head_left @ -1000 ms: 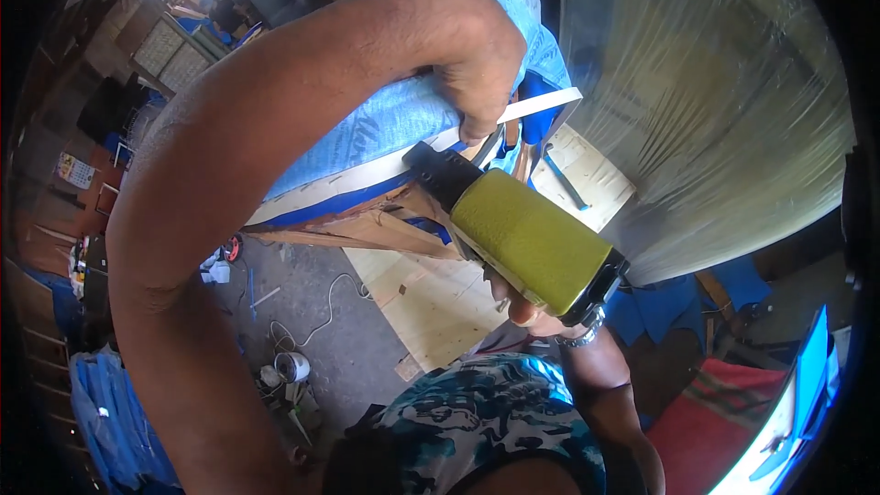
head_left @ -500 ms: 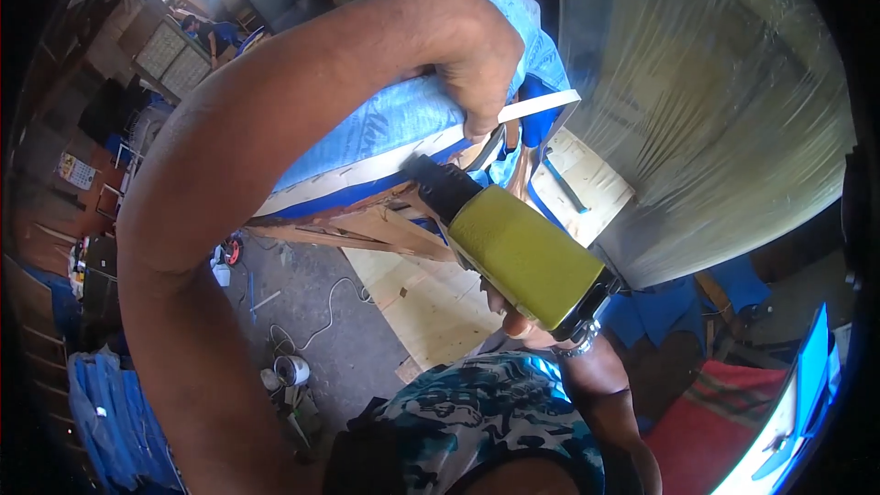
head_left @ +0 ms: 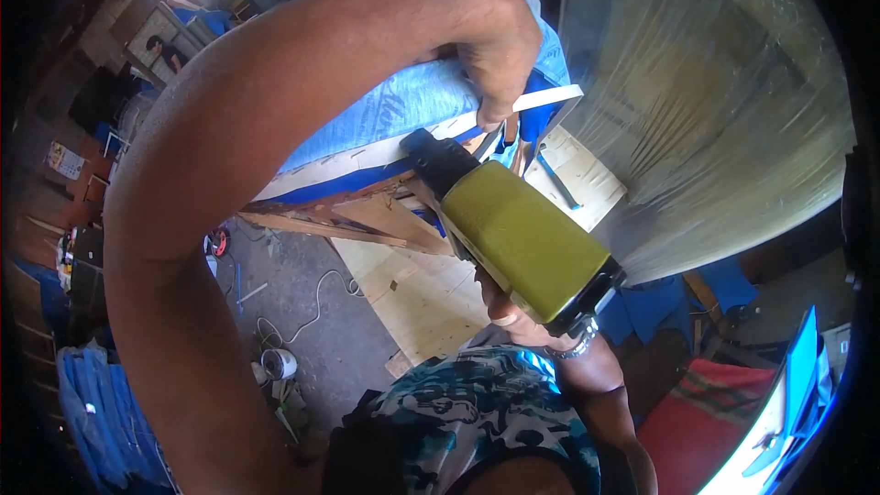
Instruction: Upholstering the seat of a wooden chair by stretching fabric over foam and securing it with a pneumatic staple gun.
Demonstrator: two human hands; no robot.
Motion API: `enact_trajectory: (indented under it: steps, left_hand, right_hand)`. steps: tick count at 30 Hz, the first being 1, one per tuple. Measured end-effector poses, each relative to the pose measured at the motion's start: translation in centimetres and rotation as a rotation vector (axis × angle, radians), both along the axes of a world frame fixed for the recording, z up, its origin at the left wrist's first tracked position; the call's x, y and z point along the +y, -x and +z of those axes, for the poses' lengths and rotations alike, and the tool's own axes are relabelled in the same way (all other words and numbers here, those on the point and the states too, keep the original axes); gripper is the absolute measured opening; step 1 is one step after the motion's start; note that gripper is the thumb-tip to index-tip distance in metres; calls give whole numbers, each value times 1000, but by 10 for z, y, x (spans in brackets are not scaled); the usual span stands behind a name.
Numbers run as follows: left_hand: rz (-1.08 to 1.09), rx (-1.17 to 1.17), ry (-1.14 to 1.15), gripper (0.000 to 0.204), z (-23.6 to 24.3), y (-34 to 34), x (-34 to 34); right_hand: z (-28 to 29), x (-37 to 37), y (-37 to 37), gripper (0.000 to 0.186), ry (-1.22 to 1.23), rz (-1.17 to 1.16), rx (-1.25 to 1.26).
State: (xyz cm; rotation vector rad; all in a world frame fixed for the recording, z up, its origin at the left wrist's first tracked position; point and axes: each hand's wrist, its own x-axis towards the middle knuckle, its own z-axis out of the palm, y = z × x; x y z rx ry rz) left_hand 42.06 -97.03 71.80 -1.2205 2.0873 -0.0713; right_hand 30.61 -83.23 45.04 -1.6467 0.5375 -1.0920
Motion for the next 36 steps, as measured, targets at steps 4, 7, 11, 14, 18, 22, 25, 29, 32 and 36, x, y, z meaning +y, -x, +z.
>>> enact_trajectory:
  steps: [4,7,11,14,18,22,25,29,32,36]
  left_hand:
    - [-12,-49,14,60,2,3,0]
    - [-5,-25,-14,60,3,3,0]
    - [-12,-21,-24,59,4,1,1]
    - [-11,-30,-37,56,5,1,1]
    - [-26,-48,1,54,2,1,0]
    - [35,19,-58,55,-1,-1,-1]
    - [-13,-21,-54,57,1,1,-2]
    - [-15,-42,-25,60,2,3,3]
    - [0,-31,-11,61,2,3,5]
    - [-15,-55,-8,60,2,2,3]
  right_hand:
    - [-7,-2,-11,91,199,-56,-103]
    - [-13,-3,-18,101,481,-177,-167]
    - [-16,-1,-21,99,488,-211,-110]
    - [-17,4,-23,96,500,-207,-57]
    - [-19,16,-26,89,180,-171,50]
    - [-26,28,-22,82,116,-90,77]
    - [-32,29,-22,73,175,-126,82]
    - [-31,32,-24,58,236,-202,-67]
    - [-19,33,-19,47,233,-213,15]
    - [0,24,-19,43,351,-231,20]
